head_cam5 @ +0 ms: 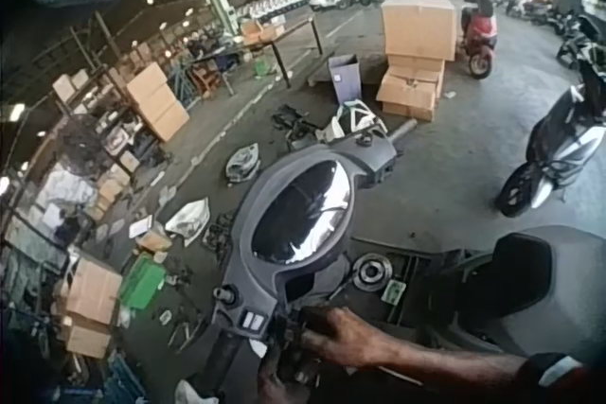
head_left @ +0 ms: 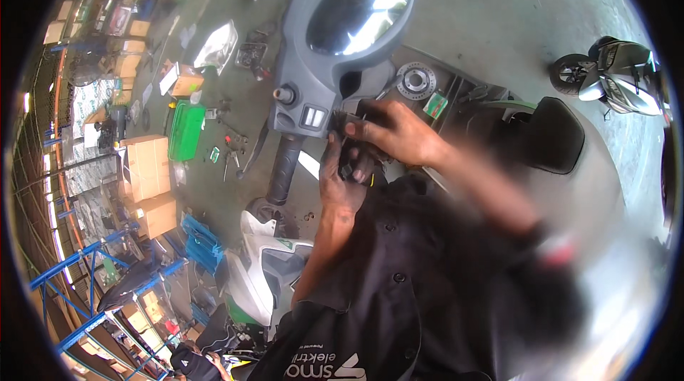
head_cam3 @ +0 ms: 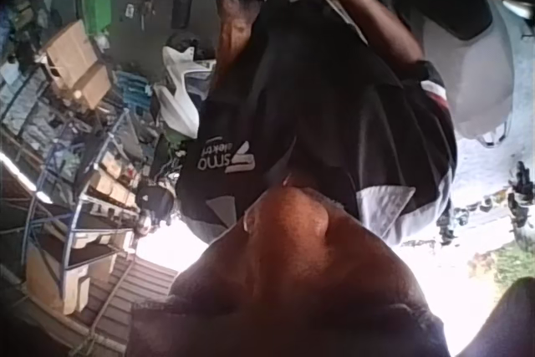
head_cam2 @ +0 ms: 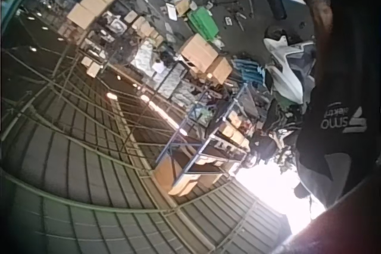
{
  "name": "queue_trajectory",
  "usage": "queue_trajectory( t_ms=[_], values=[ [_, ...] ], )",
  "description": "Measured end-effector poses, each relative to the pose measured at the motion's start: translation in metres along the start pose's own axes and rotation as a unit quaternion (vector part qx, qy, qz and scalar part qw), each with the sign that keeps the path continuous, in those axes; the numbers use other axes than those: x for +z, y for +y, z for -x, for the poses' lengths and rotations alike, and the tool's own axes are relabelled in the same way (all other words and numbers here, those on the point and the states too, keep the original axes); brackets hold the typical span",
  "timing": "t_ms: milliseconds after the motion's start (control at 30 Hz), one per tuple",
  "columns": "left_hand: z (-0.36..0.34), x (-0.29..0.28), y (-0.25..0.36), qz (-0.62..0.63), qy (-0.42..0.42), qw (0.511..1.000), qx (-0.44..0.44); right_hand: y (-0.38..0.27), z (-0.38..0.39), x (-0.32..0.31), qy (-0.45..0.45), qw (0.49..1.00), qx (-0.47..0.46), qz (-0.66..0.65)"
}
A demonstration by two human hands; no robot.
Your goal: The person removes the seat and uses a screwdriver to unscrew components and disconnect wiring in the front dashboard area of a motorcycle before retrieving a tool from a green cart.
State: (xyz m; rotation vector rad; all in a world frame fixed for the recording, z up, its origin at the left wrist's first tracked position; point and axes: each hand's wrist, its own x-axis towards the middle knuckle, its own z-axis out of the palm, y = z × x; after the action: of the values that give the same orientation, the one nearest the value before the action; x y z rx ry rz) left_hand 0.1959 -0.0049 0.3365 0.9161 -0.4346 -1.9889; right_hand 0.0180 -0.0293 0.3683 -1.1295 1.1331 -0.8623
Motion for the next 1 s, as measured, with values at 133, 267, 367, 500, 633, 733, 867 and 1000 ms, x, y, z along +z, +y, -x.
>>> queue_trajectory(
  t_ms=[133,267,367,500,633,733,867,1000],
  values=[
    [-0.014,0.008,-0.010,0.103,-0.052,0.993,-0.009,0.000,0.002,-0.002,-0.026,0.991,0.062,-0.117],
    [-0.017,0.021,-0.016,0.154,-0.030,0.988,0.002,-0.003,-0.002,-0.007,-0.048,0.989,0.089,-0.107],
    [-0.020,0.027,-0.016,0.198,-0.044,0.979,-0.002,-0.004,-0.005,-0.009,-0.046,0.993,0.066,-0.087],
    [-0.026,0.027,-0.015,0.220,-0.036,0.975,-0.012,-0.004,0.000,-0.011,-0.030,0.998,0.030,-0.042],
    [-0.022,0.023,-0.020,0.201,-0.021,0.979,-0.025,-0.005,0.004,-0.010,0.003,1.000,-0.010,0.024],
    [-0.021,0.017,-0.024,0.225,-0.022,0.974,-0.028,-0.004,0.005,-0.012,-0.023,0.998,0.065,-0.001],
    [-0.028,0.012,-0.026,0.240,-0.061,0.968,-0.032,-0.003,0.000,-0.014,-0.025,0.996,0.085,-0.018],
    [-0.031,0.011,-0.029,0.236,-0.090,0.968,-0.010,-0.010,-0.002,-0.013,-0.015,0.996,0.083,-0.004]
  ],
)
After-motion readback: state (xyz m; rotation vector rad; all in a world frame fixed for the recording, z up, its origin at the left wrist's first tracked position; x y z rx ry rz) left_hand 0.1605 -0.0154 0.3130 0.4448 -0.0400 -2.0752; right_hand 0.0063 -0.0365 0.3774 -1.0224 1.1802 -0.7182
